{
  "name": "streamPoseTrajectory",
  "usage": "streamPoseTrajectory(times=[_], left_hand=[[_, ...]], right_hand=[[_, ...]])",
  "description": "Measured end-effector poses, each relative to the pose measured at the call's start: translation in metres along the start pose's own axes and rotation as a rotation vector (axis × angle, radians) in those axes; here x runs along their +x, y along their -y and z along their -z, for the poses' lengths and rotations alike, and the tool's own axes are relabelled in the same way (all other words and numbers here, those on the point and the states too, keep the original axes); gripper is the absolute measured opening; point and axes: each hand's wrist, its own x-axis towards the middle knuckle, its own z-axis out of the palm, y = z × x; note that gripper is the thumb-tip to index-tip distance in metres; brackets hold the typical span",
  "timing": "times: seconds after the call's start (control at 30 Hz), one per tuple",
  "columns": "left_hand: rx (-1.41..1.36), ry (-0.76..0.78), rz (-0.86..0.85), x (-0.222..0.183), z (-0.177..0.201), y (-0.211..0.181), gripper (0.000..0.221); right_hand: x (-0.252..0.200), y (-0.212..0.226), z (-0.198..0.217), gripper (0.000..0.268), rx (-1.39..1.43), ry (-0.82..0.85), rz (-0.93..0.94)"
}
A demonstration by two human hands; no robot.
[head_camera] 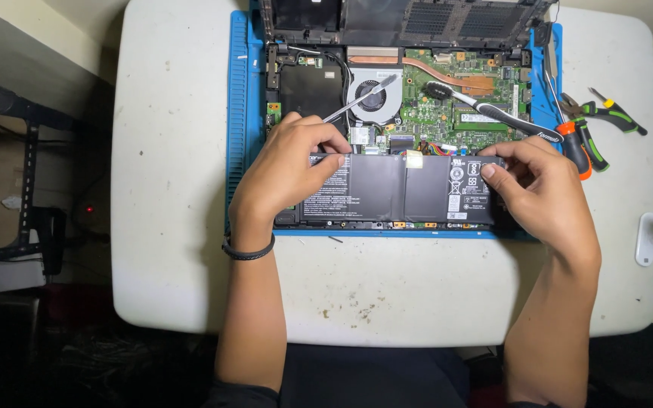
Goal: Cleaning a laptop battery with a cotton swab and then installing it into the laptop using a screwdriver
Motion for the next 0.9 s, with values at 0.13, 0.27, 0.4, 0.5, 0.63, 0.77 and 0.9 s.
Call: streamPoseTrajectory(times=[0.13, 0.27, 0.4, 0.5, 0.63, 0.77, 0.9], left_hand=[[0.006, 0.009, -0.002, -0.001, -0.001, -0.001, 0.007], [0.047, -0.013, -0.004, -0.001, -0.004, 0.002, 0.008], [0.1, -0.028, -0.027, -0.003, -0.007, 0.002, 0.011], [0.159, -0.044, -0.024, -0.002, -0.005, 0.0, 0.012], [0.097, -0.027, -0.056, -0.001, -0.005, -0.001, 0.011], [0.085, -0.023, -0.019, -0.003, -0.004, -0.009, 0.012], [0.232, -0.076, 0.013, -0.007, 0.001, -0.014, 0.019]], right_hand=[[-0.002, -0.001, -0.002, 0.018, -0.058, -0.035, 0.042], [-0.002, 0.004, -0.002, 0.021, -0.084, -0.021, 0.038], [-0.004, 0.005, -0.006, 0.025, -0.1, -0.029, 0.077], [-0.002, 0.007, -0.005, 0.024, -0.095, -0.013, 0.073], [-0.003, 0.004, -0.004, 0.024, -0.07, -0.022, 0.081], [-0.003, 0.003, 0.0, 0.024, -0.011, -0.052, 0.055], [-0.012, -0.005, 0.019, 0.016, -0.087, -0.166, 0.034]])
